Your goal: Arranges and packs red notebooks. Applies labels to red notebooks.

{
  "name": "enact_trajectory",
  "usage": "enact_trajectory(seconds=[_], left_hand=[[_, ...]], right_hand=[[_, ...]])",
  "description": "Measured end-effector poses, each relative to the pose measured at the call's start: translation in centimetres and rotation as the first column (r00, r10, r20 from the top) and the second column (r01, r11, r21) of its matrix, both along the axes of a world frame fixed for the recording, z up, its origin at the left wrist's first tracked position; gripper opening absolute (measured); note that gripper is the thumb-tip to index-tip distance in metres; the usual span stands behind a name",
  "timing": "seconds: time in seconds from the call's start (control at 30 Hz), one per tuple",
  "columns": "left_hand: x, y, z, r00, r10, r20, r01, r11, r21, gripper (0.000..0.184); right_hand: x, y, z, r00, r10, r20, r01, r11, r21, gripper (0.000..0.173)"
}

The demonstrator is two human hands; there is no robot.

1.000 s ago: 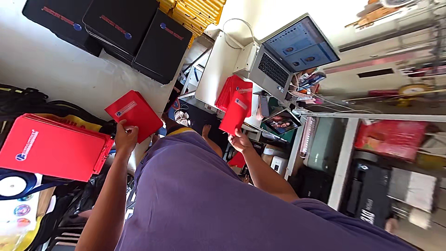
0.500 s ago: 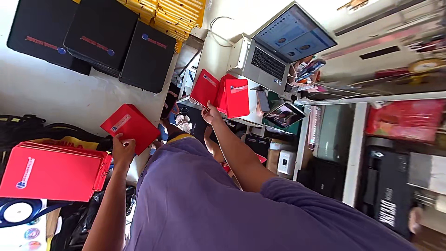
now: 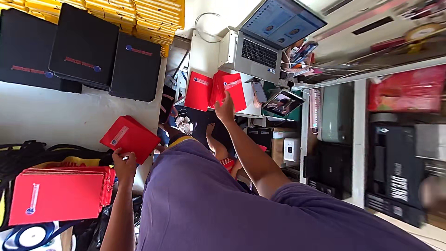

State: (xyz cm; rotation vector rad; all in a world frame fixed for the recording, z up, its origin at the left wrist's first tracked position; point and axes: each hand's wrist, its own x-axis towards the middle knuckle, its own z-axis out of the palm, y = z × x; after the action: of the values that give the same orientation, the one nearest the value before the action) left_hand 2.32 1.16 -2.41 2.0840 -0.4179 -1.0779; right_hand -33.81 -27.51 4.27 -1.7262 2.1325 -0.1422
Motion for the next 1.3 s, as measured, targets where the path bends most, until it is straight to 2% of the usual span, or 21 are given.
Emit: enact_trajectory(seconds=[0.07,0.1,0.27,0.4,0.53,0.6,0.67,0.73,0.77,0.83,0.87,0.93,1.0,1.07,1.13,1.2,1.3], left_hand=[[0.3,0.1,-0.3,1.0,0.001,0.014,-0.001,1.0,-0.002,0.064],[0.5,0.2,-0.4,1.0,-0.001,0.014,0.0,1.0,0.002,0.064],[0.8,0.4,-0.3,1.0,0.019,0.019,-0.02,1.0,0.008,0.063],[0.7,0.9,0.1,0.996,-0.01,0.083,0.003,0.997,0.081,0.061],[0.4,1.2,0.8,0.998,0.001,0.067,-0.008,0.995,0.103,0.062],[0.1,1.2,0.8,0.998,0.019,0.051,-0.024,0.995,0.094,0.066],[0.0,1.2,0.7,0.999,0.026,0.024,-0.028,0.994,0.102,0.07],[0.1,0.9,0.9,0.999,0.033,-0.035,-0.029,0.991,0.132,0.071],[0.3,0.9,0.7,0.998,0.024,-0.057,-0.015,0.988,0.151,0.069],[1.0,1.1,0.2,0.997,-0.012,-0.074,0.026,0.982,0.186,0.06],[1.2,1.2,0.0,0.996,-0.028,-0.081,0.043,0.98,0.194,0.056],[1.5,1.0,0.2,0.995,-0.025,-0.099,0.044,0.979,0.198,0.053],[1.4,0.4,1.1,0.994,-0.017,-0.105,0.038,0.979,0.2,0.053],[1.0,-0.3,2.2,0.994,-0.004,-0.11,0.027,0.977,0.211,0.056],[0.6,-0.1,2.8,0.994,0.033,-0.104,-0.005,0.967,0.256,0.062],[0.5,0.2,2.0,0.995,0.067,-0.076,-0.043,0.959,0.281,0.064],[0.2,1.1,-0.3,0.995,0.093,-0.045,-0.079,0.967,0.241,0.067]], right_hand=[[-1.5,-1.4,-0.5,0.994,-0.076,-0.076,0.078,0.996,0.031,0.084],[-2.2,-1.7,-0.7,0.991,-0.086,-0.097,0.093,0.994,0.059,0.086],[-3.1,-2.9,-0.8,0.988,-0.077,-0.131,0.093,0.989,0.116,0.077],[-2.6,-3.1,-0.6,0.983,-0.106,-0.146,0.127,0.982,0.139,0.079],[-2.3,-3.5,0.3,0.975,-0.158,-0.157,0.185,0.966,0.178,0.086],[-1.8,-3.7,1.1,0.972,-0.16,-0.173,0.195,0.957,0.214,0.083],[-0.4,-3.4,2.1,0.968,-0.161,-0.193,0.196,0.963,0.182,0.09],[2.1,-2.8,3.2,0.983,-0.098,-0.154,0.11,0.992,0.066,0.091],[3.5,-2.3,3.4,0.993,-0.025,-0.114,0.029,0.999,0.036,0.084],[6.6,-1.3,2.9,0.985,0.174,-0.007,-0.172,0.979,0.106,0.06],[8.3,-0.6,2.2,0.956,0.288,0.058,-0.294,0.939,0.18,0.05],[12.2,1.3,0.0,0.851,0.471,0.231,-0.523,0.797,0.302,0.043],[16.4,3.4,-2.2,0.719,0.576,0.389,-0.694,0.619,0.368,0.047],[20.1,5.2,-3.7,0.579,0.67,0.464,-0.815,0.464,0.347,0.055],[23.4,7.3,-4.3,0.463,0.767,0.444,-0.882,0.346,0.321,0.065],[26.5,8.6,-5.1,0.356,0.874,0.33,-0.928,0.289,0.236,0.072],[29.8,9.5,-5.3,0.146,0.974,0.173,-0.979,0.117,0.166,0.07]])
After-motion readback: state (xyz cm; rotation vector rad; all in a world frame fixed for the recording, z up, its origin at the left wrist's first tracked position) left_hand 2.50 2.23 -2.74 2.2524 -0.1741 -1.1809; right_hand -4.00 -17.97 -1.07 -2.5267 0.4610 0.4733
